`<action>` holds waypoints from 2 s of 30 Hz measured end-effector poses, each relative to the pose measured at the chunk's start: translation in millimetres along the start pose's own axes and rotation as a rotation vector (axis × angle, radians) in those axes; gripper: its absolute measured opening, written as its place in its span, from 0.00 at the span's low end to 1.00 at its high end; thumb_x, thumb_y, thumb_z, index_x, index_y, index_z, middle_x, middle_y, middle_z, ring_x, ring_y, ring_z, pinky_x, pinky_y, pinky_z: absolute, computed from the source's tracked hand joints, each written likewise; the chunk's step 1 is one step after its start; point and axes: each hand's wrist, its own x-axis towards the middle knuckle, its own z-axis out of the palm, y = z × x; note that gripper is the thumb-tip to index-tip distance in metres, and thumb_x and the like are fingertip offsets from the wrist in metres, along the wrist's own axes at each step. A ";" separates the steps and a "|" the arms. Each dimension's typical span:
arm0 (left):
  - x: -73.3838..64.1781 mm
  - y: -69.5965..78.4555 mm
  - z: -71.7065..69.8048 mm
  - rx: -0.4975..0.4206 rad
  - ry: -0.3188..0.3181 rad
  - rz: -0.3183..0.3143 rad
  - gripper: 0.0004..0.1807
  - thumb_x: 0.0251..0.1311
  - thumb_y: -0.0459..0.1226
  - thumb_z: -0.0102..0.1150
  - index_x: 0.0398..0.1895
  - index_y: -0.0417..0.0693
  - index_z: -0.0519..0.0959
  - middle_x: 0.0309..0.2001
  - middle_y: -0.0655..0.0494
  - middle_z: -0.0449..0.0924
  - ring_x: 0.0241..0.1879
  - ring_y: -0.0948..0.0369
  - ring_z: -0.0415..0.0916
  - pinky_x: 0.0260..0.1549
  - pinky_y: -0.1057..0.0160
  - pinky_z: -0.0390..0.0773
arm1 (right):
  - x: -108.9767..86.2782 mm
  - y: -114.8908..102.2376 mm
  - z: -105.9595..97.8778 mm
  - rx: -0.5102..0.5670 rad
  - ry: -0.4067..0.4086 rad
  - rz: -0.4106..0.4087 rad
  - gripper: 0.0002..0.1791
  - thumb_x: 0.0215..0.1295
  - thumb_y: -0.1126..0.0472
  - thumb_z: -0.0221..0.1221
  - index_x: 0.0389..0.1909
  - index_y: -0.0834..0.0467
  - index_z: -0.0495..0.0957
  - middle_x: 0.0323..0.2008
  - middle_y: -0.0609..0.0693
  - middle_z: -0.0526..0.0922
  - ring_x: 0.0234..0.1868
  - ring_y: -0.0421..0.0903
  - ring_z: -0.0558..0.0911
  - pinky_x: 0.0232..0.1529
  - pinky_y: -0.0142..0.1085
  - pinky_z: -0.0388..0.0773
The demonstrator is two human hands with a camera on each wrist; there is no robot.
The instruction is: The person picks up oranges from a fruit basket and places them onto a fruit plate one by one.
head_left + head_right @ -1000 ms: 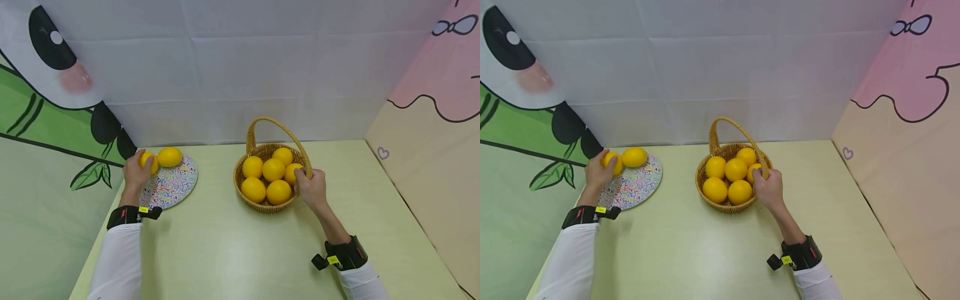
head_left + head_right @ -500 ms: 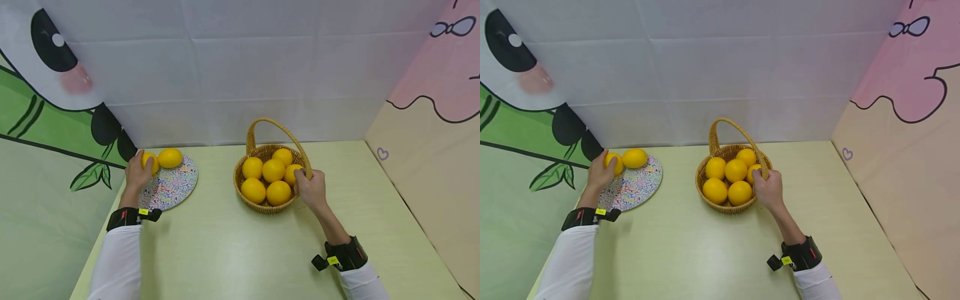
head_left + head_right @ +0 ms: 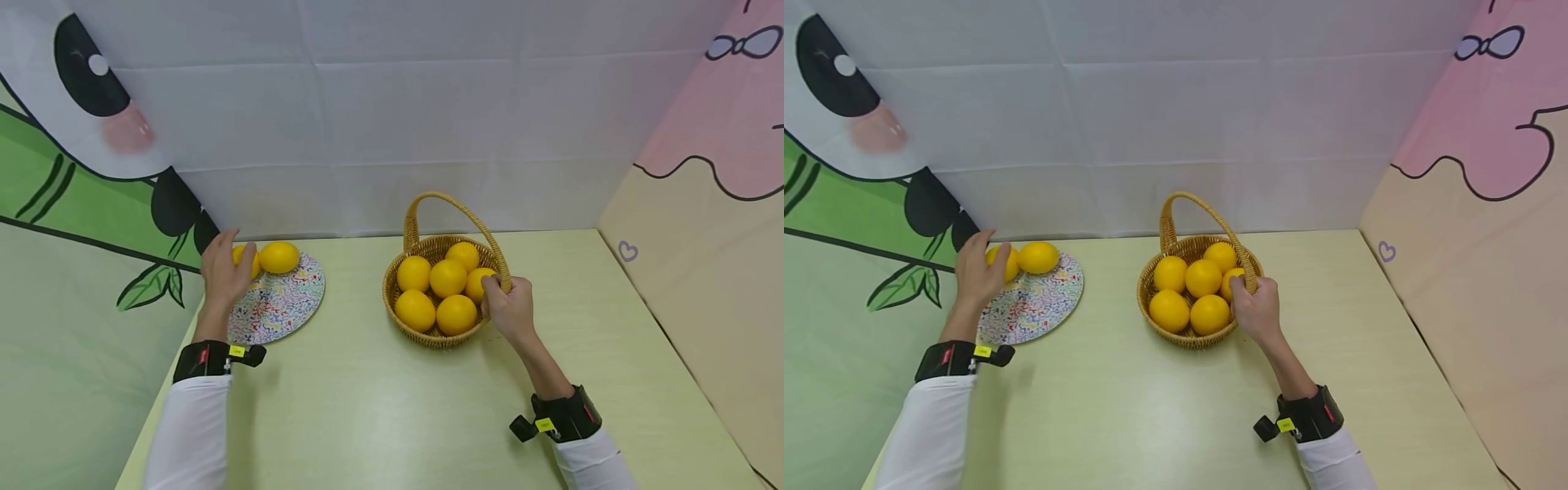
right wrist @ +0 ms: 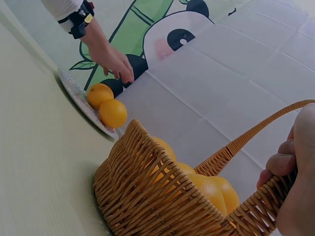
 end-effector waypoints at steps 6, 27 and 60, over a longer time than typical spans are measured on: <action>-2.7 27.7 -4.7 0.018 0.004 0.105 0.37 0.85 0.54 0.50 0.87 0.43 0.68 0.88 0.34 0.62 0.88 0.30 0.52 0.83 0.19 0.49 | 0.3 1.1 -0.1 -0.011 0.002 0.003 0.31 0.82 0.66 0.54 0.12 0.66 0.63 0.08 0.43 0.66 0.10 0.38 0.64 0.12 0.29 0.58; -36.8 115.9 11.8 0.034 -0.172 0.447 0.35 0.80 0.48 0.64 0.84 0.45 0.72 0.85 0.38 0.68 0.84 0.35 0.63 0.84 0.27 0.63 | 0.4 1.2 -0.4 0.020 -0.005 -0.004 0.31 0.82 0.67 0.54 0.13 0.69 0.60 0.08 0.43 0.64 0.09 0.38 0.62 0.12 0.29 0.56; -89.9 218.9 96.3 0.033 -0.494 0.794 0.33 0.80 0.53 0.66 0.81 0.51 0.77 0.81 0.45 0.75 0.80 0.41 0.73 0.80 0.35 0.74 | -0.2 2.5 -1.4 0.018 -0.008 0.013 0.30 0.82 0.67 0.54 0.12 0.61 0.65 0.08 0.42 0.66 0.10 0.38 0.64 0.13 0.27 0.60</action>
